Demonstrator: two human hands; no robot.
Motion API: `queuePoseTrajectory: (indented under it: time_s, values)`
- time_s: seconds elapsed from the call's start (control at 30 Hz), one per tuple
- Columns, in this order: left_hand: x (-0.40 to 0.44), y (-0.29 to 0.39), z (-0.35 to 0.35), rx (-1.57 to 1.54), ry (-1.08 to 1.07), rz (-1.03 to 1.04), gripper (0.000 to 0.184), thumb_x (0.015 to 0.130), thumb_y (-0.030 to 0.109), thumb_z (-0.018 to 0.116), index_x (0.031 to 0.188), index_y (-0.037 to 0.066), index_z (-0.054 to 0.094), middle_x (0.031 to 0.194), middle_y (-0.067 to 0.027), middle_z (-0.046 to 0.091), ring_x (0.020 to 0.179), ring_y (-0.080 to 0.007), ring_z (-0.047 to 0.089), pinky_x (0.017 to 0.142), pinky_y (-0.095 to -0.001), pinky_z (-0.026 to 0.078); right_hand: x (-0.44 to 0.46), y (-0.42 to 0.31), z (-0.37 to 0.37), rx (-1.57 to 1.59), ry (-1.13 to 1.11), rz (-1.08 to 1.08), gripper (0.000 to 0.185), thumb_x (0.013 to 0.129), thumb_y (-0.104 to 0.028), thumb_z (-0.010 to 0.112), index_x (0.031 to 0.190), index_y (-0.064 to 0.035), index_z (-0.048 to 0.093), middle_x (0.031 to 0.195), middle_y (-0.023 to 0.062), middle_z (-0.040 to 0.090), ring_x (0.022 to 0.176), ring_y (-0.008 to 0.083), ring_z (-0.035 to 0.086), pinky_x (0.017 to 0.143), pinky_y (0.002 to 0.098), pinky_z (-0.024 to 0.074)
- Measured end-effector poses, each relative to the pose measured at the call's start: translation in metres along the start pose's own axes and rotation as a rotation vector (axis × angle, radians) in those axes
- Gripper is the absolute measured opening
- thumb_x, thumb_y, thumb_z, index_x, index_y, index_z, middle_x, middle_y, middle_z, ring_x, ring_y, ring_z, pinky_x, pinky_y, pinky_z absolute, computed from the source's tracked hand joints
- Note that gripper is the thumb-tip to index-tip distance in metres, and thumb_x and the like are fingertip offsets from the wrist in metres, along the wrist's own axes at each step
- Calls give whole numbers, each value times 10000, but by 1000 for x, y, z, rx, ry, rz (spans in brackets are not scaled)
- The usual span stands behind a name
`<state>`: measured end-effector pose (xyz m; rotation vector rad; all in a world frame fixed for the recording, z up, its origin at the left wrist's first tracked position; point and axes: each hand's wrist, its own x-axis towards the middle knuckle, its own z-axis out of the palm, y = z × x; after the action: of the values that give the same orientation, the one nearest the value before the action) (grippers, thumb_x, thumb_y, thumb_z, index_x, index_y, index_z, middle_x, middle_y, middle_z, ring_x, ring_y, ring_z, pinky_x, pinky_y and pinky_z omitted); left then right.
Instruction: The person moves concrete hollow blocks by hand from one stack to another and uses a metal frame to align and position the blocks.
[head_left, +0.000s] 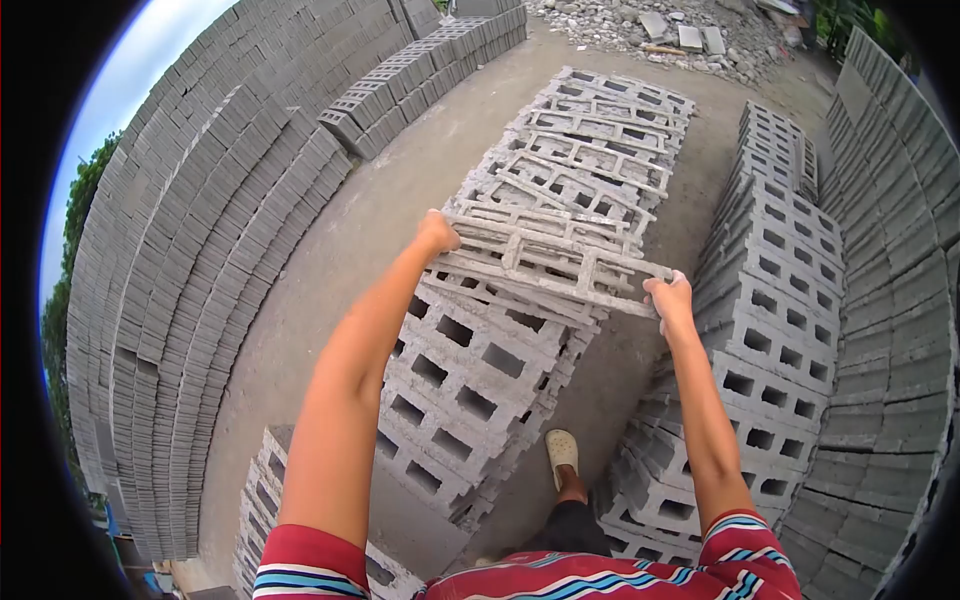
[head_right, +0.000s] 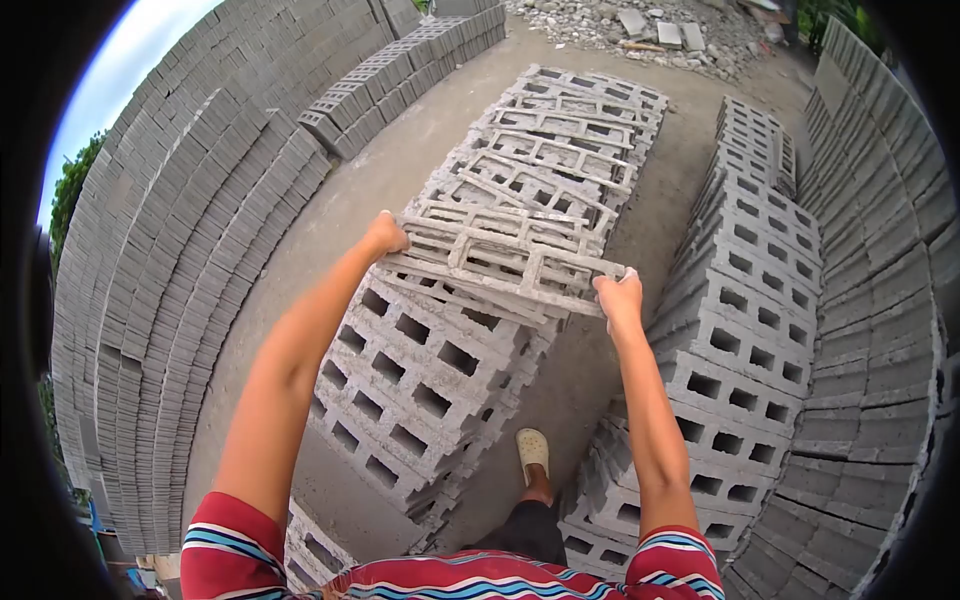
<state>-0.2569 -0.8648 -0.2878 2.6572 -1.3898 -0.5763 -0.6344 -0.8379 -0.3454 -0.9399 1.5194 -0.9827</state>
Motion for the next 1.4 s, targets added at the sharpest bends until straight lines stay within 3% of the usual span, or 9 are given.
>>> queuePoseTrajectory:
  time_s: [0.07, 0.27, 0.47, 0.57, 0.67, 0.87, 1.03, 1.2, 1.4]
  values:
    - [18, 18, -13, 65, 87, 39, 530, 674, 89, 633, 1153, -48, 456, 1110, -249, 562, 1054, -350, 550, 893, -378, 448, 24, -24, 9, -95, -14, 7, 706, 699, -45, 611, 1294, 140, 279, 1013, 172, 581, 753, 221, 579, 670, 304, 474]
    - [-1, 20, -70, 130, 224, 267, 569, 702, 226, 653, 1201, 33, 458, 1131, -216, 563, 1075, -342, 532, 909, -399, 420, 49, -6, 61, -1035, 127, -140, 578, 770, -273, 579, 1266, -21, 419, 1213, 218, 466, 1107, 369, 451, 942, 484, 337]
    - [-168, -43, -130, 678, 127, 579, 539, 756, 295, 631, 1224, 84, 465, 1046, -142, 597, 1043, -286, 538, 990, -426, 320, 61, 23, 63, -855, 147, -203, 664, 808, -433, 531, 1346, -94, 344, 1352, 160, 350, 1224, 365, 335, 970, 514, 284]
    - [-284, -106, -156, 718, 17, 445, 412, 770, 284, 618, 1123, 82, 553, 987, -128, 605, 1024, -265, 543, 1010, -436, 288, 35, 35, 52, -618, 437, -400, 735, 769, -541, 540, 1326, -86, 385, 1343, 176, 370, 1218, 370, 352, 956, 544, 288]
    - [-425, -155, -183, 697, -223, 194, 268, 774, 266, 608, 955, 69, 629, 952, -108, 608, 978, -264, 554, 1016, -425, 290, -41, 72, 34, -334, 452, -507, 588, 788, -418, 594, 1114, 69, 548, 1120, 283, 529, 1078, 379, 484, 902, 424, 388]
    - [-726, -302, -111, -379, 284, 651, 112, 727, 204, 687, 730, 115, 619, 821, 1, 519, 762, -210, 483, 743, -348, 348, -286, 252, 40, -537, 253, -244, 332, 741, -314, 639, 894, -19, 642, 969, 215, 585, 918, 365, 551, 819, 436, 442]
    - [-895, -385, -39, -749, 163, 1082, 139, 773, 289, 633, 781, 151, 637, 777, -14, 475, 733, -210, 456, 721, -377, 293, -459, 349, 50, -1028, -165, -160, 306, 719, -311, 630, 945, -106, 654, 1070, 180, 556, 991, 361, 543, 829, 452, 456]
    - [-1009, -437, -28, -781, 453, 983, 79, 757, 211, 636, 762, 132, 632, 758, -5, 476, 717, -207, 462, 717, -369, 310, -540, 376, 58, -1537, -338, -335, 336, 732, -306, 588, 1013, -131, 641, 1220, 146, 466, 1085, 355, 502, 866, 458, 448]
    - [-1101, -454, -15, -665, 1485, 110, 137, 643, 238, 746, 714, 182, 643, 741, 52, 406, 673, -112, 412, 797, -331, 348, -603, 407, 84, -1893, -787, -453, 508, 713, -313, 557, 1159, -70, 566, 1327, 182, 386, 1200, 364, 414, 978, 433, 370]
